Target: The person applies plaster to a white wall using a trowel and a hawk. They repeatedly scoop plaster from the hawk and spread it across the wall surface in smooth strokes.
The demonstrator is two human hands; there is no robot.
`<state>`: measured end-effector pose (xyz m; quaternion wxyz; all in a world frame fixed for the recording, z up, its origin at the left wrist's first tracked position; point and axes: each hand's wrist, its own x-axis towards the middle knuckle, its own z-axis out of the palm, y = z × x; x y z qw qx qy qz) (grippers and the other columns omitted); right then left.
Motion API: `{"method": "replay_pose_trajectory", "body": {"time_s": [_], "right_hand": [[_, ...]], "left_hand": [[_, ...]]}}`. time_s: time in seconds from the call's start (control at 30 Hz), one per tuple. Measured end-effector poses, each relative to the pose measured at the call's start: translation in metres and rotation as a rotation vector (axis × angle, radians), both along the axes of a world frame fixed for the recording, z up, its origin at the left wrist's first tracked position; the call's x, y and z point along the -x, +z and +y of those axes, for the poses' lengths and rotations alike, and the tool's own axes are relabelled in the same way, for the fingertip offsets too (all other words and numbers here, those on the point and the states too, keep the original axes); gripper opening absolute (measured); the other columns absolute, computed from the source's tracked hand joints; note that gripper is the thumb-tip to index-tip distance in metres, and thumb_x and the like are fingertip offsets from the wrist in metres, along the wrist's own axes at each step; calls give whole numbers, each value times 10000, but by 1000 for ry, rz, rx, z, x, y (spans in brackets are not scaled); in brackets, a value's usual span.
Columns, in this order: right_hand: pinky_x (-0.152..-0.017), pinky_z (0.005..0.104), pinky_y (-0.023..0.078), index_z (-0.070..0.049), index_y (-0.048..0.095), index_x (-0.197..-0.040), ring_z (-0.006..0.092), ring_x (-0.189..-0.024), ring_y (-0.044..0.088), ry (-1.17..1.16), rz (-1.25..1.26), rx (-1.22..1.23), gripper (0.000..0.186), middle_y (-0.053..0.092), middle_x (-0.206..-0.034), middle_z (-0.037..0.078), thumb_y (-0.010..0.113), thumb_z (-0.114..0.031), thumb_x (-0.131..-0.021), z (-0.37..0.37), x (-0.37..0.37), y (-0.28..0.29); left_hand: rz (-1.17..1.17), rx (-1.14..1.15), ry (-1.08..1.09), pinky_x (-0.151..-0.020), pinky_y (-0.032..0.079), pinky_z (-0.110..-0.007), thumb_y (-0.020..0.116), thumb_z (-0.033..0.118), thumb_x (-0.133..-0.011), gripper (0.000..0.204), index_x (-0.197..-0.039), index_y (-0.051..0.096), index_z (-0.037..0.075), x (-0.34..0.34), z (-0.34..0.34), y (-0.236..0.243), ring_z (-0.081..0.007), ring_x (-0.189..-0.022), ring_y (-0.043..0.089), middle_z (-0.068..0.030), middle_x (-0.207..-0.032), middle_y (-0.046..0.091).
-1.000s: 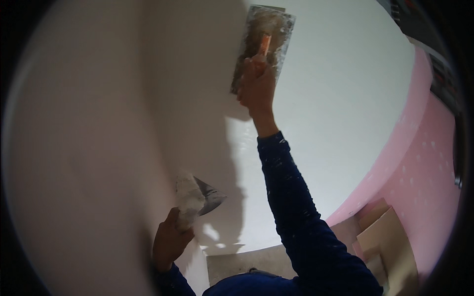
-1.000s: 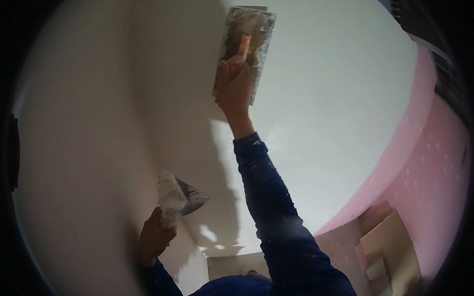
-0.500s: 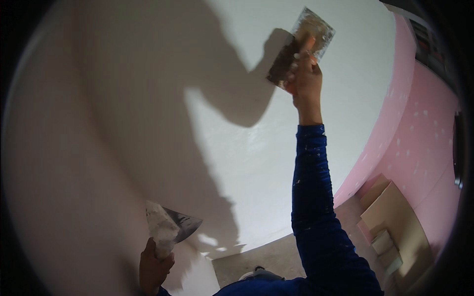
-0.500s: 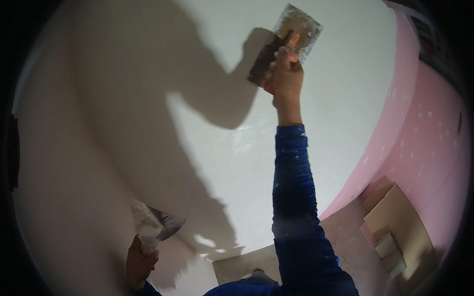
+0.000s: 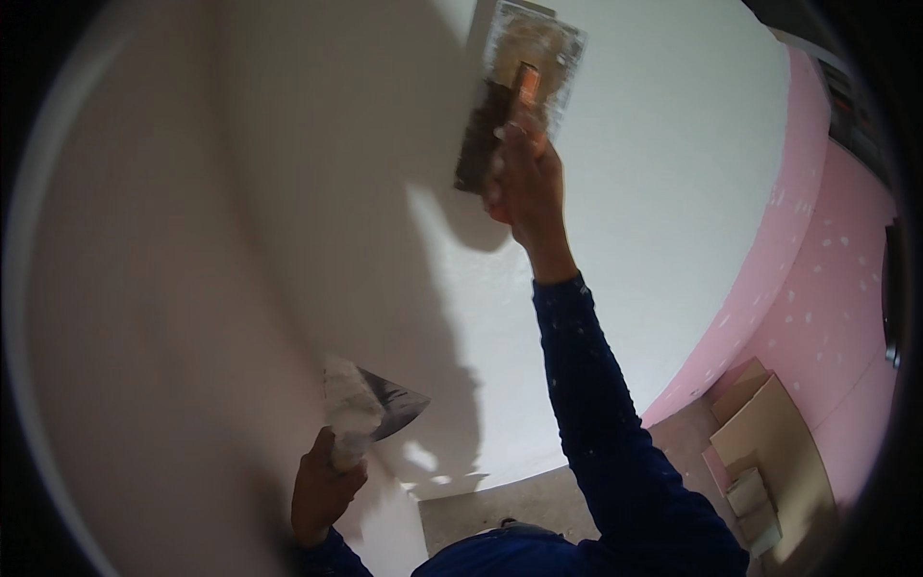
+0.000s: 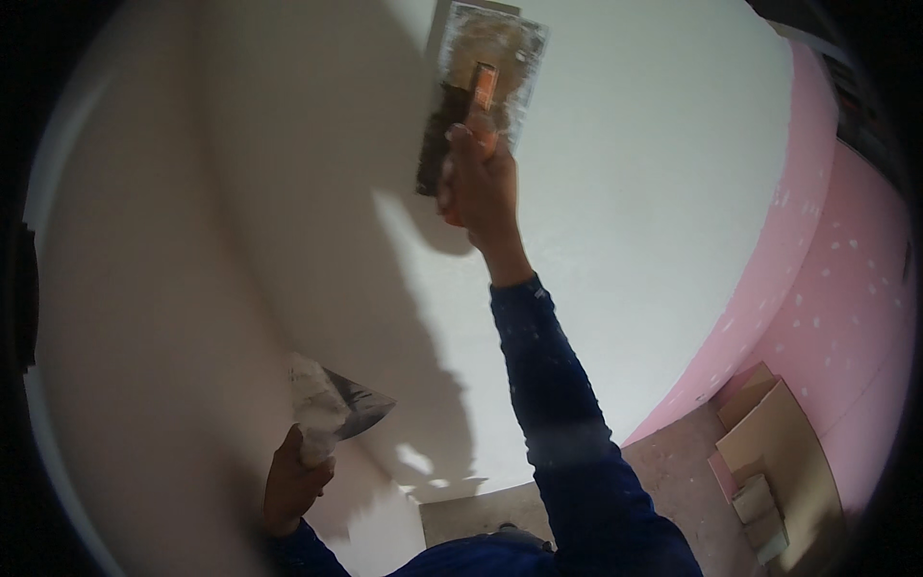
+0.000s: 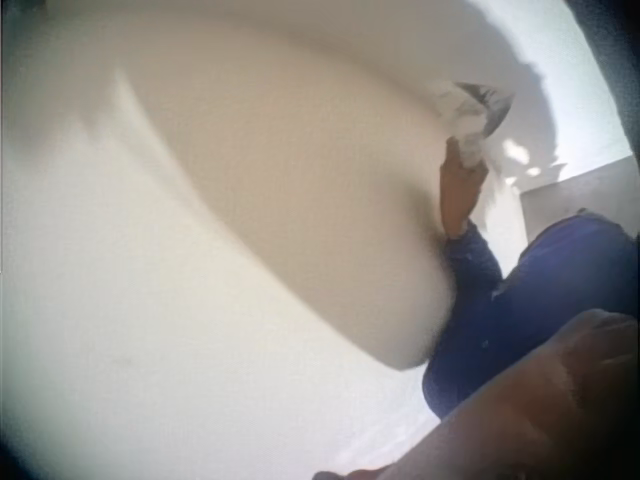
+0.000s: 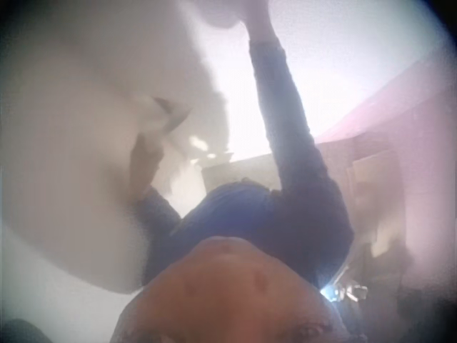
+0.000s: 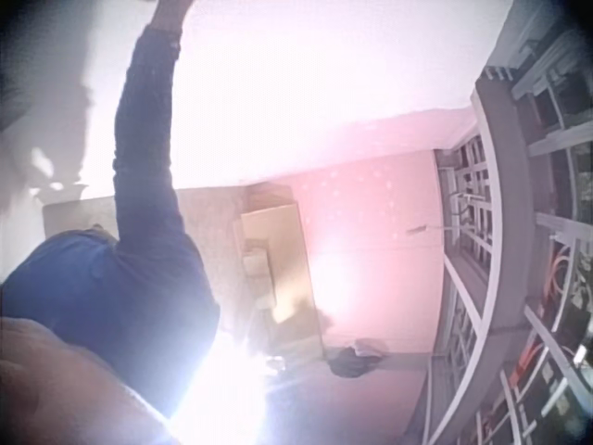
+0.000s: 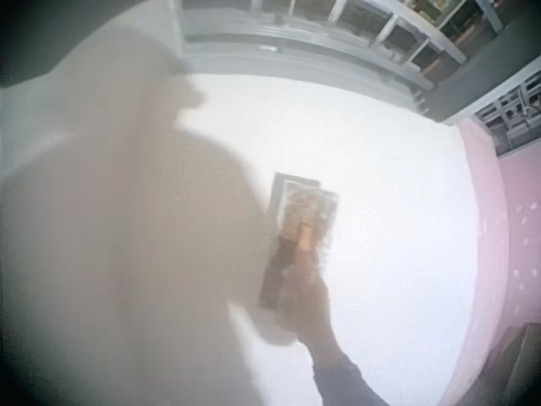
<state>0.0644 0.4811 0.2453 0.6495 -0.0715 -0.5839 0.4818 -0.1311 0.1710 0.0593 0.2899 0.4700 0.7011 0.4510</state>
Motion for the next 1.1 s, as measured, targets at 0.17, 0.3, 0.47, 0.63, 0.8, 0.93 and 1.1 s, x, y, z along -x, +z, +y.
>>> {"method": "replay_pose_trajectory", "body": {"time_s": [0.17, 0.3, 0.47, 0.63, 0.8, 0.93, 1.1], "right_hand": [[-337, 280, 421, -67, 548, -1062, 113, -419, 519, -96, -8, 17, 248, 524, -635, 11, 583, -312, -1042, -22, 20, 33], [-340, 279, 417, -60, 565, -1034, 116, -417, 516, -162, 21, 59, 260, 530, -637, 9, 579, -320, -1042, -7, 21, 36], [-345, 260, 404, -72, 555, -1027, 93, -424, 492, -274, 64, 69, 261, 508, -630, -11, 582, -331, -1043, 17, -17, 26], [-351, 230, 384, -101, 550, -1035, 62, -451, 495, -257, 40, -1, 245, 494, -624, -37, 592, -341, -1047, -11, -68, 4], [-361, 241, 415, -101, 565, -1081, 64, -443, 516, 27, -39, -31, 195, 541, -642, -23, 613, -284, -1034, -45, 19, 6], [-417, 281, 458, -54, 564, -1042, 92, -450, 541, -257, -257, -237, 203, 582, -675, 8, 631, -244, -1014, -68, 61, 25], [-441, 288, 456, -26, 570, -1059, 111, -456, 557, -375, -189, -401, 230, 595, -688, 37, 631, -242, -1007, -62, 56, 42]], "left_hand": [[58, -2, 13, -588, 551, -379, 725, 194, -823, 416, -1157, 544, 25, -8, -14, 4, -244, -612, 705, -174, -723, 688], [179, -68, 24, -611, 561, -400, 738, 205, -815, 431, -1157, 546, 27, -4, -15, 5, -300, -642, 722, -208, -756, 696], [69, 42, 50, -618, 564, -404, 745, 219, -810, 511, -1226, 530, 15, 5, -16, 9, -308, -634, 716, -224, -784, 698], [-1, -61, -45, -530, 526, -337, 726, 187, -818, 476, -1210, 531, 2, -1, -16, 4, -174, -566, 622, -128, -761, 653], [-10, -45, -58, -486, 499, -305, 713, 170, -827, 433, -1183, 533, 1, -3, -13, 8, -126, -527, 567, -82, -760, 622], [-11, -8, -41, -471, 487, -301, 708, 157, -827, 400, -1153, 527, 14, -11, -22, 21, -124, -501, 546, -68, -732, 594], [36, 24, -18, -475, 508, -333, 709, 164, -825, 464, -1207, 516, -16, -20, -27, 35, -184, -514, 605, -125, -720, 638]]}}
